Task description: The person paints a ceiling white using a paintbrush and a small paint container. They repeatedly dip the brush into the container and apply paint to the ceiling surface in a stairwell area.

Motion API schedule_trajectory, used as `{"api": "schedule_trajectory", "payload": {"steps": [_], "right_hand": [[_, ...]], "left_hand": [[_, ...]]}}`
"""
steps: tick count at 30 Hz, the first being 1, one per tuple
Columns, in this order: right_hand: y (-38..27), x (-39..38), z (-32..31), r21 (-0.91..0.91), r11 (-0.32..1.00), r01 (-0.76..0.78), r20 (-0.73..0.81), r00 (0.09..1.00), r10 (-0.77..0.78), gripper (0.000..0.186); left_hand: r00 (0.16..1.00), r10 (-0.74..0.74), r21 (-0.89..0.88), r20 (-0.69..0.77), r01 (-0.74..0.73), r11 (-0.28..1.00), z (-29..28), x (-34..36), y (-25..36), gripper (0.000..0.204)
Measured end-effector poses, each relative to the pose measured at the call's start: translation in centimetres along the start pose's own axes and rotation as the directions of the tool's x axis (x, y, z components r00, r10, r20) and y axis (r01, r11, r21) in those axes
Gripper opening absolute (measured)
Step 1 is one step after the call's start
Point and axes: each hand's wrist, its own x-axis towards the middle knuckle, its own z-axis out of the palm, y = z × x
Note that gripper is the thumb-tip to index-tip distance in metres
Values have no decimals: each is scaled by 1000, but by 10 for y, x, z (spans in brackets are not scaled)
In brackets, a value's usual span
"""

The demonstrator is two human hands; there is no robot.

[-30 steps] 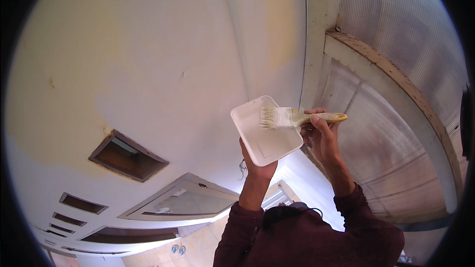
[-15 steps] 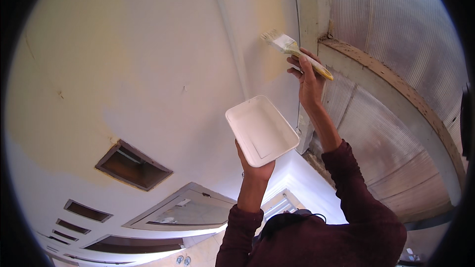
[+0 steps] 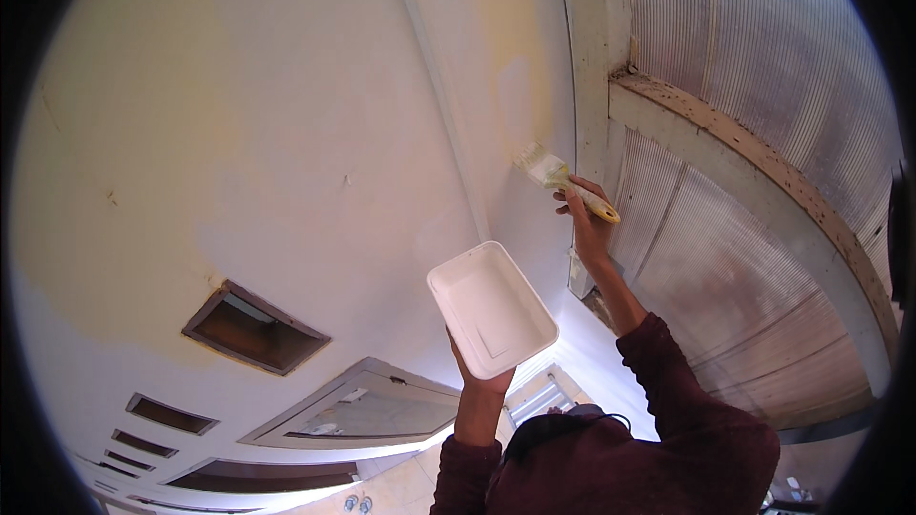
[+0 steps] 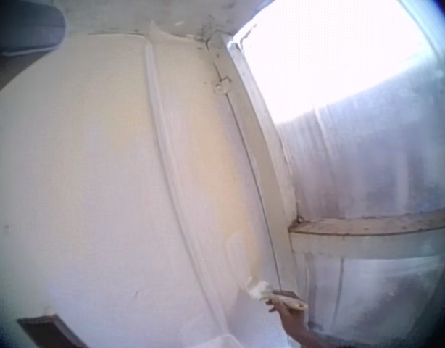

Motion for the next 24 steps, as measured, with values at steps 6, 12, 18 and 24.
{"api": "schedule_trajectory", "payload": {"steps": [6, 12, 18, 24], "right_hand": [[-38, 48, 20, -179, 978, 108, 57, 993, -99, 30], [-122, 139, 73, -284, 915, 286, 79, 958, -275, 30], [-179, 191, 106, -344, 825, 448, 110, 892, -438, 34], [-214, 231, 123, -150, 825, 545, 85, 838, -538, 26]], "left_hand": [[996, -65, -150, -59, 56, 987, -35, -21, -15, 50], [990, -125, -421, 64, 140, 896, -38, -32, -24, 50], [994, -106, -384, 31, 110, 917, -40, -36, -22, 49], [994, -92, -365, 55, 106, 925, -41, -34, -22, 50]]}}
